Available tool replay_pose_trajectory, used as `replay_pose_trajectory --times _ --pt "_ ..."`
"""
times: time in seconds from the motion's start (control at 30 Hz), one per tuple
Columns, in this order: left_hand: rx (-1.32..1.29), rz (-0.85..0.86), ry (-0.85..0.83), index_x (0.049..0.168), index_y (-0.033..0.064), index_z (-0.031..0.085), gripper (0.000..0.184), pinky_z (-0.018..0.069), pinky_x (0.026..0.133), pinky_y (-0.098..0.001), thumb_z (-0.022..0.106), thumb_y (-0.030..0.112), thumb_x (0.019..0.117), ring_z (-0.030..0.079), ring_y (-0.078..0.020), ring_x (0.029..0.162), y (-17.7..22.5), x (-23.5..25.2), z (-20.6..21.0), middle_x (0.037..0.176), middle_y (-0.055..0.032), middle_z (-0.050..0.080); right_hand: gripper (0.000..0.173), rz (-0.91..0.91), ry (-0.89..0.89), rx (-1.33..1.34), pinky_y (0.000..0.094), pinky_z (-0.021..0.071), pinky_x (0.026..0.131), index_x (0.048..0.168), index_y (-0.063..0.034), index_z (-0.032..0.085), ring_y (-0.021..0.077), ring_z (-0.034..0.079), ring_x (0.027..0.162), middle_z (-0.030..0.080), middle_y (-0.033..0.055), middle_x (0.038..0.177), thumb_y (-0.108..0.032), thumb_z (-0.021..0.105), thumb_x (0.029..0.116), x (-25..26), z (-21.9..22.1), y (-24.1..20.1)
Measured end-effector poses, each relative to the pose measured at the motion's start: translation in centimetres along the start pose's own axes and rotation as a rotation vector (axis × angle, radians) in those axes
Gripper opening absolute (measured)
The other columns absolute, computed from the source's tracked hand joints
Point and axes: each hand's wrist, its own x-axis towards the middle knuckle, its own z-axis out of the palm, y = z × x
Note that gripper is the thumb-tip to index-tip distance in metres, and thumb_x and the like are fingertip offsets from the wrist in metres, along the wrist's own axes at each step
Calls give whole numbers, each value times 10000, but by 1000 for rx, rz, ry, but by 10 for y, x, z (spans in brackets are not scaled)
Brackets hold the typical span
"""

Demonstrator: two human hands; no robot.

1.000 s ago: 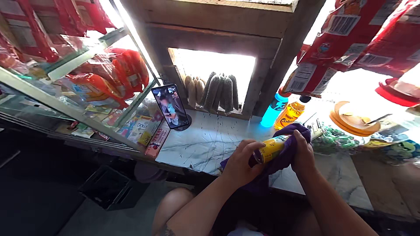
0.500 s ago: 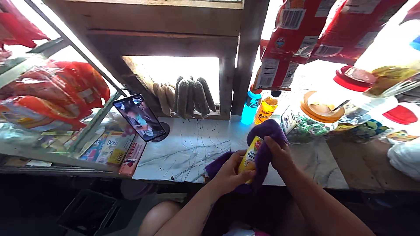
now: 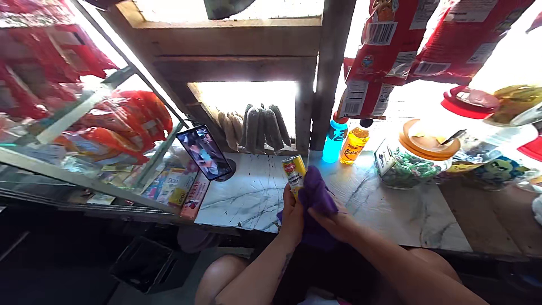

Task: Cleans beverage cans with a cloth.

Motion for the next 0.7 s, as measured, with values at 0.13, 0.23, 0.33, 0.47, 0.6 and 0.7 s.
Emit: replay_pose_trajectory --times 0.13,0.23,0.33,0.47,0.6,0.7 --pt "3 9 16 1572 -16 -61 678 399 1141 -297 333 220 1072 448 -92 1374 -3 -1 1 1565 -173 335 578 -108 -4 -60 487 340 1197 1315 24 626 315 491 1395 601 224 1388 -463 563 1010 1 0 -1" --pt "46 64 -69 1543 -57 -138 781 335 1182 -278 352 337 1080 372 -72 1426 -9 -3 1 1595 -202 256 604 -149 -8 -41 489 332 1199 1309 28 627 320 477 1407 593 234 1396 -488 545 1006 -1 -7 0" --pt "151 218 -174 1510 -160 -77 825 300 1207 -271 349 407 1089 363 -83 1437 -17 1 1 1568 -247 300 595 -192 41 -25 475 364 1172 1279 19 637 290 524 1355 621 229 1342 -501 541 1005 -4 -10 5" --pt "281 424 -353 1524 -180 71 740 293 1226 -304 385 335 1095 384 -101 1447 -23 5 7 1569 -239 359 482 -150 243 98 352 492 1052 1184 -1 672 113 629 1161 702 121 1161 -443 573 1018 -6 -15 7" --pt "471 554 -458 1520 -148 270 705 303 1215 -385 572 185 977 412 -259 1443 -29 4 12 1521 -297 416 375 -109 480 274 163 499 979 1171 53 598 -91 603 1054 692 -30 1070 -297 556 1041 2 -26 -1" --pt "496 534 -434 1509 -138 325 704 347 1187 -365 627 151 942 462 -270 1400 -30 3 11 1471 -303 467 373 -30 523 250 169 495 981 1159 92 597 -64 611 1051 690 26 1065 -260 558 1041 4 -24 -4"
